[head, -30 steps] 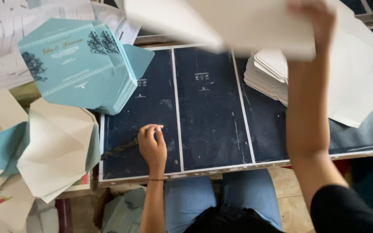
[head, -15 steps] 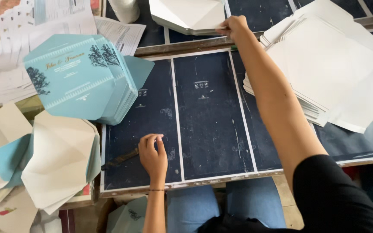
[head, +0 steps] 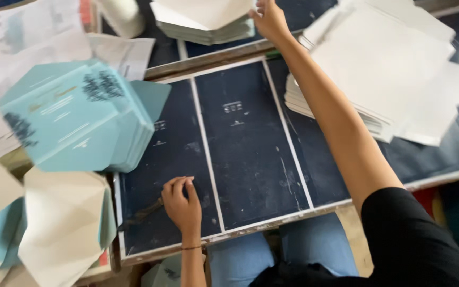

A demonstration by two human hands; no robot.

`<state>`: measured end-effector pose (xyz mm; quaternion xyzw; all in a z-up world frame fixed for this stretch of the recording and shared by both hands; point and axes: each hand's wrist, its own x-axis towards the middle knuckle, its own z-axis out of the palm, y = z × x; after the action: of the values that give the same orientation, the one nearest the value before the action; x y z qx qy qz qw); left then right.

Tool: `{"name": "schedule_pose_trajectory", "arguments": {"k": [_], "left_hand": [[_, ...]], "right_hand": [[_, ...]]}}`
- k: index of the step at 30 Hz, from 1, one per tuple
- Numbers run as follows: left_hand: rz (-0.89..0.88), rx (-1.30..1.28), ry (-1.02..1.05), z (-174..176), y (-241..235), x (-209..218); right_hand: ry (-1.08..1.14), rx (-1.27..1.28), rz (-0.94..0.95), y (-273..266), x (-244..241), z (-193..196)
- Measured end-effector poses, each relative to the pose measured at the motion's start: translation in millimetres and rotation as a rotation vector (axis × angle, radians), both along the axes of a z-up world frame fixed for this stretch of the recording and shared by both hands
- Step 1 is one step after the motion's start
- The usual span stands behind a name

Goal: The person sits cross-legged and assembles notebooks by inserting light blue covers into white paper sheets. They repeatedly pick up a cover, place it inside a sheet, fold the sheet over, and stack the finished items.

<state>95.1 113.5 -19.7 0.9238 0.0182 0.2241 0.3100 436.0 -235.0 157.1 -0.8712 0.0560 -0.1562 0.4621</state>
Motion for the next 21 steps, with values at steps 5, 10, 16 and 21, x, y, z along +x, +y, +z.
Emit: {"name": "schedule_pose_trajectory", "arguments": {"k": [5,10,16,21], "left_hand": [[-0.014,0.033,-0.003,1,2,2],[-0.024,0.026,-0.071,1,4,4],[-0.027,0.053,-0.039,6,2,2],[-0.037,0.044,-0.041,4,2,0]], "right_hand": [[-0.334,-0.482,0.284,-106,-91,-34],[-0.145,-0.801,0.041,-190,-209,-63],[-0.032,-1.108,-0.005,-187,-263,-105],[-0.294,-1.696,-0.078,-213,-230,-76]]}}
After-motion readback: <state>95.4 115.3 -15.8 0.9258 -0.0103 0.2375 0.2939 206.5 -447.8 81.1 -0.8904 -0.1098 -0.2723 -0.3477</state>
